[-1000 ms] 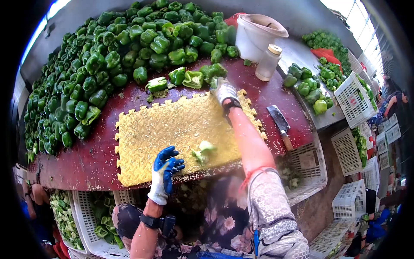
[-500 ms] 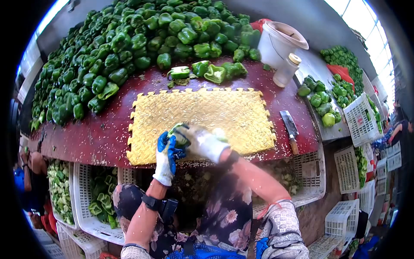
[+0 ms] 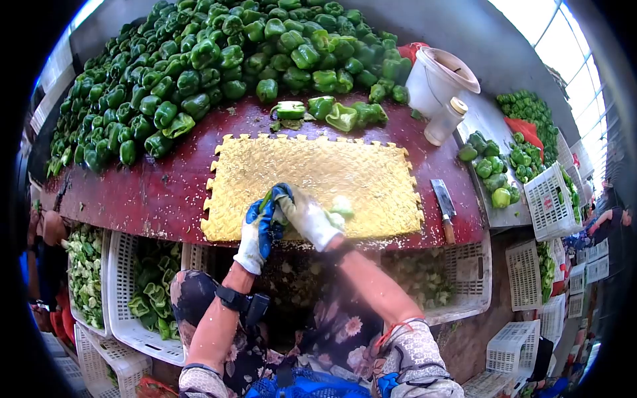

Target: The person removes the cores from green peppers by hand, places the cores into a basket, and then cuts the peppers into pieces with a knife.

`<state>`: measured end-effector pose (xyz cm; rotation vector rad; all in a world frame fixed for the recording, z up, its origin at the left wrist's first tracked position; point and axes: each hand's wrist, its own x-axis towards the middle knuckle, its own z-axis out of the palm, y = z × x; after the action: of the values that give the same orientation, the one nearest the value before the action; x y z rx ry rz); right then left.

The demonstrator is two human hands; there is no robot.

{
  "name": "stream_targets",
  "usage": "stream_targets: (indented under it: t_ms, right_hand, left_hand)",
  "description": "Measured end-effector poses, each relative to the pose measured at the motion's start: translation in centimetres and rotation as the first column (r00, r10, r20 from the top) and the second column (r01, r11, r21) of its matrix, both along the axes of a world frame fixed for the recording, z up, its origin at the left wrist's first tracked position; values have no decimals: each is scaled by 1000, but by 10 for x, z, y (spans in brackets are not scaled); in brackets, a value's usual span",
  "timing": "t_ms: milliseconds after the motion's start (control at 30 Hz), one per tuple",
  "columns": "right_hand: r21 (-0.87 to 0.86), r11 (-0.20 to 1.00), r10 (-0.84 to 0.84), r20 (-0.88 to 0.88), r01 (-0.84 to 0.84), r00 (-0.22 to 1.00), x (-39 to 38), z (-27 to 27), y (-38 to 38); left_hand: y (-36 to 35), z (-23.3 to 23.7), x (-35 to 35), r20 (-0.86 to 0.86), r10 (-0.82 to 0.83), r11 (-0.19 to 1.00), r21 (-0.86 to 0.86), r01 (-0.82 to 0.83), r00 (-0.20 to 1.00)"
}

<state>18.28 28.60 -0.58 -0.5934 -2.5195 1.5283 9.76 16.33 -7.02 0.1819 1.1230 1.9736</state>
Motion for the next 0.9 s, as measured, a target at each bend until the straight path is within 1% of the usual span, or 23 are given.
stream_targets:
  t_ms: [33, 67, 100, 133, 200, 233, 267, 333, 400, 433, 467, 500, 533, 600, 633, 667, 700, 733, 767, 800, 833, 867, 900]
  right_hand:
    - [147, 988, -45, -39, 51, 998, 0, -2, -7]
    - [287, 952, -85, -85, 106, 993, -1, -4, -14]
    - [315, 942, -49, -201, 112, 978, -1, -5, -18]
    - [312, 944, -49, -200, 111, 979, -1, -3, -21]
    - [456, 886, 60, -289, 82, 956, -3, 4, -23]
    - [519, 851, 93, -297, 79, 950, -2, 5, -25]
    - [518, 852, 92, -294, 77, 951, -2, 5, -26]
    - [601, 799, 174, -229, -1, 958, -3, 6, -28]
    - [607, 794, 192, -216, -23, 957, -1, 5, -25]
    - [564, 823, 186, -144, -74, 972, 0, -1, -20]
    - [516, 849, 180, -72, -118, 981, 1, 0, -17]
    - [457, 873, 156, 77, -174, 985, -1, 2, -11]
    - [459, 872, 154, 77, -172, 985, -3, 7, -8]
    - [427, 894, 80, 140, -134, 987, -5, 15, -3]
    - [196, 980, -15, 178, -21, 984, -6, 30, -4]
    - [195, 981, -20, 176, -15, 984, -6, 19, 0]
    - [224, 965, -156, 79, 135, 985, -8, 1, 8]
    - [238, 929, -287, -22, 284, 958, -9, -9, 14]
    - [125, 932, -350, 61, 341, 935, -8, 23, 10]
    - [14, 900, -436, -35, 437, 899, -11, 21, 17]
    - [144, 849, -467, -249, 509, 849, -12, 16, 25]
    - [252, 766, -444, -458, 592, 770, -13, 14, 34]
    - [430, 781, -401, -210, 453, 892, -15, 13, 45]
  left_hand:
    - [4, -1, 3, -94, 76, 995, -61, -82, 993]
    - [5, -2, 3, -92, 80, 994, -64, -86, 993]
    - [5, -3, 1, -45, 106, 994, -10, -107, 993]
    - [4, 0, 1, 3, 128, 991, 44, -128, 992]
    - [-1, 7, 1, 29, 96, 995, 20, -97, 995]
    - [-1, 3, -1, 101, 79, 996, 32, -82, 992]
    - [-1, -2, -2, 173, 59, 997, 44, -68, 983]
    - [3, -22, -4, 154, 68, 995, 61, -78, 986]
    - [6, -30, -7, 0, 136, 970, 202, -133, 991]
    - [2, -12, -3, -4, 151, 954, 261, -145, 988]
    - [-1, -5, -1, -5, 149, 955, 260, -142, 989]
    - [-3, 2, 0, -60, 140, 977, 172, -128, 988]
    - [-3, 8, 2, -114, 127, 990, 84, -117, 985]
    - [-5, 19, 8, -98, 85, 995, 62, -79, 992]
    - [-7, 21, 11, -139, 79, 994, 88, -67, 987]
    - [-9, 22, 12, -180, 73, 992, 113, -53, 981]
    - [-8, 17, 8, -199, 33, 996, 93, -15, 980]
    - [-8, 23, 7, -202, 29, 996, 94, -10, 979]
    - [-10, 33, 7, -198, 25, 988, 151, 5, 980]
    - [-12, 38, 8, -190, 19, 979, 203, 20, 982]
    - [-12, 35, 4, -183, 21, 990, 142, 5, 983]
    - [-10, 30, 4, -184, 17, 990, 140, 9, 983]
    - [-7, 25, 6, -505, 67, 990, -71, -119, 861]
